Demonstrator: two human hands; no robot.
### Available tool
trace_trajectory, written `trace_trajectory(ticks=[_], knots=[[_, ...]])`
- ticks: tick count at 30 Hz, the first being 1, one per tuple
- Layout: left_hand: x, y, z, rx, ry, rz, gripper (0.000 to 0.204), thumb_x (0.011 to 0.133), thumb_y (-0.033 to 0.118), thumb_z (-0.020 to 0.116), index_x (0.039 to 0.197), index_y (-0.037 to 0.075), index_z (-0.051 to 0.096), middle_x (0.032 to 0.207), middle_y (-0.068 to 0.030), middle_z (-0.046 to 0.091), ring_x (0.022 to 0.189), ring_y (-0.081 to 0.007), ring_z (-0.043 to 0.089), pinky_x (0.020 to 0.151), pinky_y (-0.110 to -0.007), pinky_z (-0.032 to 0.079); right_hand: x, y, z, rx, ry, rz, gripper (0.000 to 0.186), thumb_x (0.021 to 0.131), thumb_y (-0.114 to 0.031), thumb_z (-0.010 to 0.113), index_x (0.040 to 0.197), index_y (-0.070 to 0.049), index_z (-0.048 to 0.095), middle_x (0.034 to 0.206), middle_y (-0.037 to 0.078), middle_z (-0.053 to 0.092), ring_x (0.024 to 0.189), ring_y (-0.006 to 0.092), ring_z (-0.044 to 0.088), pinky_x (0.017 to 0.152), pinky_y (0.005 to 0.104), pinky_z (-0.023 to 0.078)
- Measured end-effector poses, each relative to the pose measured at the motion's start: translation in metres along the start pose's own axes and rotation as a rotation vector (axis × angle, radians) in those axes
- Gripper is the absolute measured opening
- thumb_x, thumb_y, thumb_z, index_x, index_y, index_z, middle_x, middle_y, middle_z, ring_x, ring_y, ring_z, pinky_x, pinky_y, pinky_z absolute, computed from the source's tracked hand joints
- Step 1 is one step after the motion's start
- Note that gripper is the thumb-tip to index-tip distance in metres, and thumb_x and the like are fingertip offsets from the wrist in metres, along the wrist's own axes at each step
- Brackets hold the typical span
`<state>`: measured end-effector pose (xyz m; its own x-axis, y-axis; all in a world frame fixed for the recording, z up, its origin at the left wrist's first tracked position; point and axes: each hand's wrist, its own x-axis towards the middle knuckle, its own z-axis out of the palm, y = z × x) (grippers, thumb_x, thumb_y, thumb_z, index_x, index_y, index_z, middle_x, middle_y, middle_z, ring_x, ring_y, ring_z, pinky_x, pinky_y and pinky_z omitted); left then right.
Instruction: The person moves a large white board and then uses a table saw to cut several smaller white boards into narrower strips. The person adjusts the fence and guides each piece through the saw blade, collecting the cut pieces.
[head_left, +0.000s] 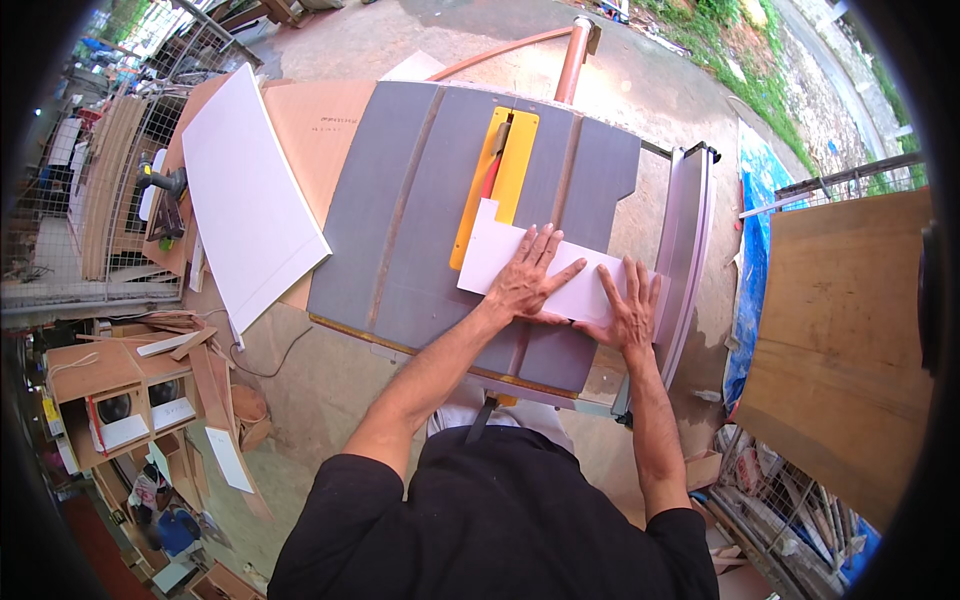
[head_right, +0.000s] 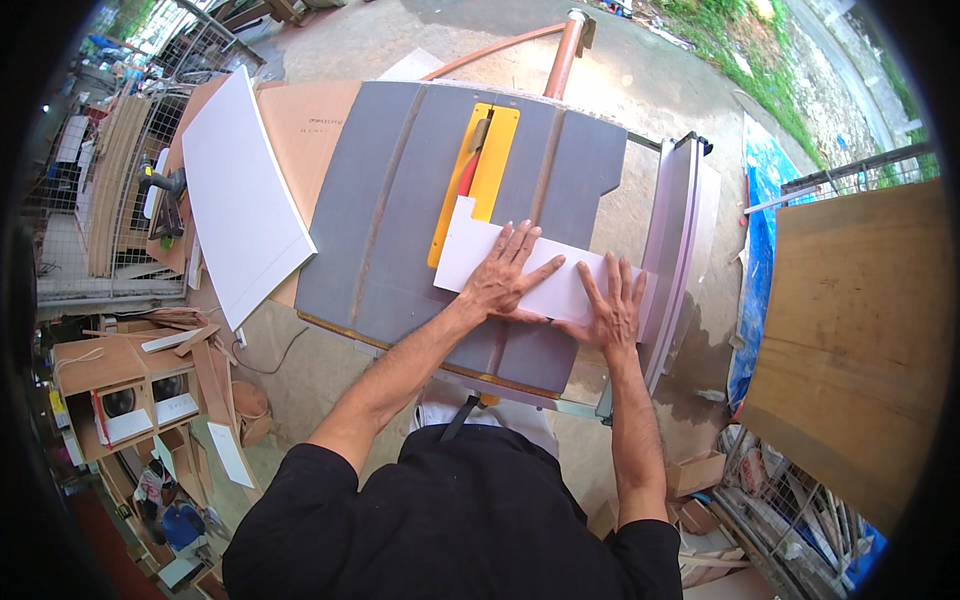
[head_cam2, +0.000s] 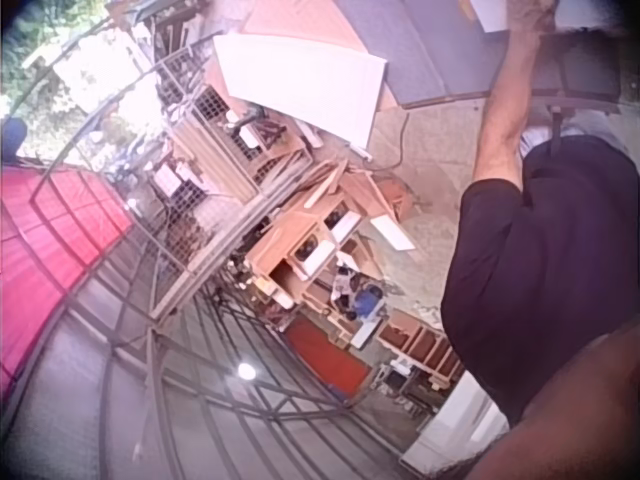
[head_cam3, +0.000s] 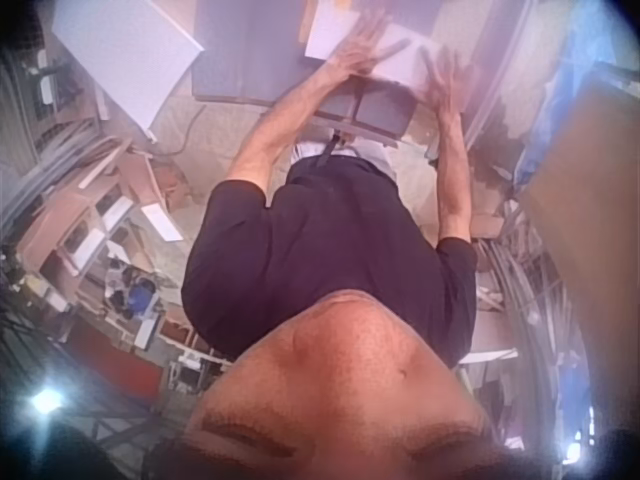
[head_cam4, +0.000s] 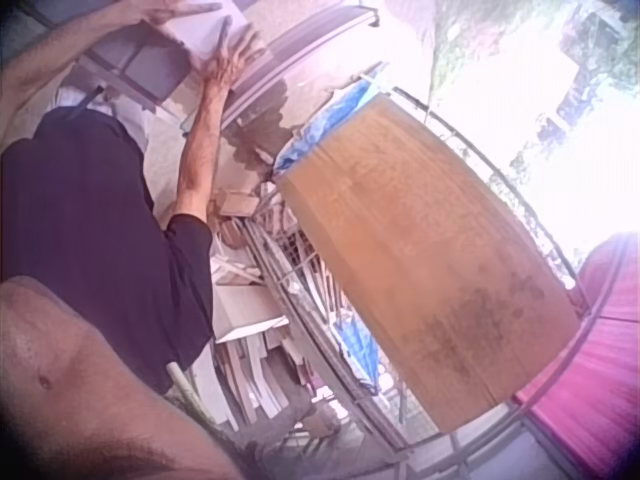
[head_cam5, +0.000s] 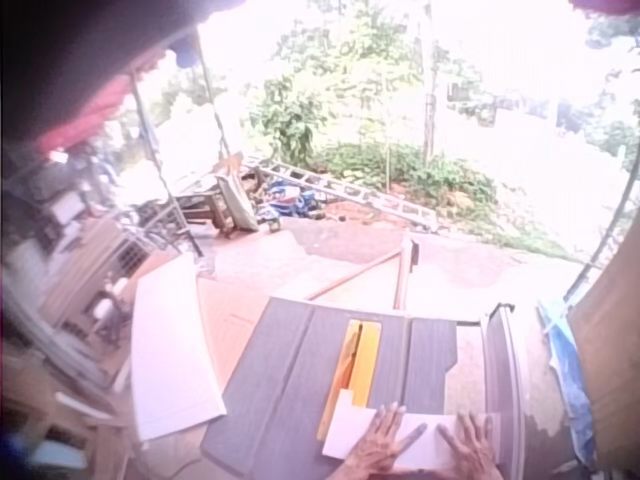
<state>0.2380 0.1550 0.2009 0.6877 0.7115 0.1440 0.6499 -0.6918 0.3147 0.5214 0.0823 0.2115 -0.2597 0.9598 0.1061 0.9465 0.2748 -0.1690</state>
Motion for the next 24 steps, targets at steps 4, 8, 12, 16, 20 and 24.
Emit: trace_trajectory(ticks=[4,8,12,16,20,24], knots=[[0.0,-0.001,0.0,0.003,0.077,0.026,0.131,0.069,0.089,0.083,0.18,0.035,0.041,0.177,-0.0393,0.036,0.168,-0.0587,0.027,0.141,-0.07,0.014,0.0,-0.001,0.0,-0.018,0.022,-0.01,0.133,0.06,-0.087,0.092,0.174,-0.032,0.052,0.182,0.025,0.035,0.171,0.05,0.026,0.137,0.0766,0.011],[0.001,-0.002,0.001,0.01,0.066,0.029,0.131,0.069,0.089,0.083,0.18,0.035,0.041,0.177,-0.0392,0.036,0.168,-0.0587,0.027,0.141,-0.07,0.014,0.001,-0.001,0.0,-0.019,0.018,-0.006,0.133,0.06,-0.087,0.092,0.174,-0.032,0.052,0.182,0.025,0.035,0.171,0.0497,0.026,0.137,0.0764,0.011],[0.002,-0.003,0.002,0.026,0.051,0.026,0.131,0.069,0.091,0.081,0.18,0.035,0.04,0.177,-0.0393,0.036,0.168,-0.0592,0.027,0.141,-0.07,0.014,0.002,0.0,-0.001,-0.019,0.026,-0.014,0.132,0.063,-0.088,0.091,0.175,-0.03,0.051,0.182,0.026,0.034,0.17,0.0504,0.028,0.136,0.0763,0.013],[0.0,-0.003,0.003,0.022,0.072,0.032,0.131,0.069,0.092,0.079,0.18,0.035,0.04,0.177,-0.0398,0.035,0.168,-0.0597,0.028,0.141,-0.07,0.014,0.001,-0.001,0.001,-0.042,0.03,-0.023,0.131,0.064,-0.088,0.091,0.175,-0.03,0.051,0.182,0.026,0.034,0.17,0.0503,0.028,0.136,0.0767,0.013],[-0.005,-0.002,0.003,0.043,0.083,0.045,0.131,0.069,0.093,0.079,0.181,0.035,0.04,0.177,-0.04,0.036,0.168,-0.0598,0.028,0.141,-0.07,0.013,-0.003,-0.005,0.002,-0.047,0.039,-0.015,0.131,0.062,-0.088,0.091,0.174,-0.032,0.051,0.181,0.025,0.036,0.17,0.05,0.028,0.137,0.0764,0.012],[-0.011,0.003,-0.003,0.069,0.049,0.055,0.13,0.073,0.091,0.079,0.182,0.033,0.037,0.177,-0.0415,0.033,0.168,-0.0609,0.025,0.14,-0.071,0.011,-0.011,-0.011,0.0,-0.032,0.073,-0.006,0.131,0.062,-0.089,0.09,0.174,-0.032,0.052,0.18,0.026,0.037,0.17,0.0501,0.028,0.137,0.0761,0.012]])
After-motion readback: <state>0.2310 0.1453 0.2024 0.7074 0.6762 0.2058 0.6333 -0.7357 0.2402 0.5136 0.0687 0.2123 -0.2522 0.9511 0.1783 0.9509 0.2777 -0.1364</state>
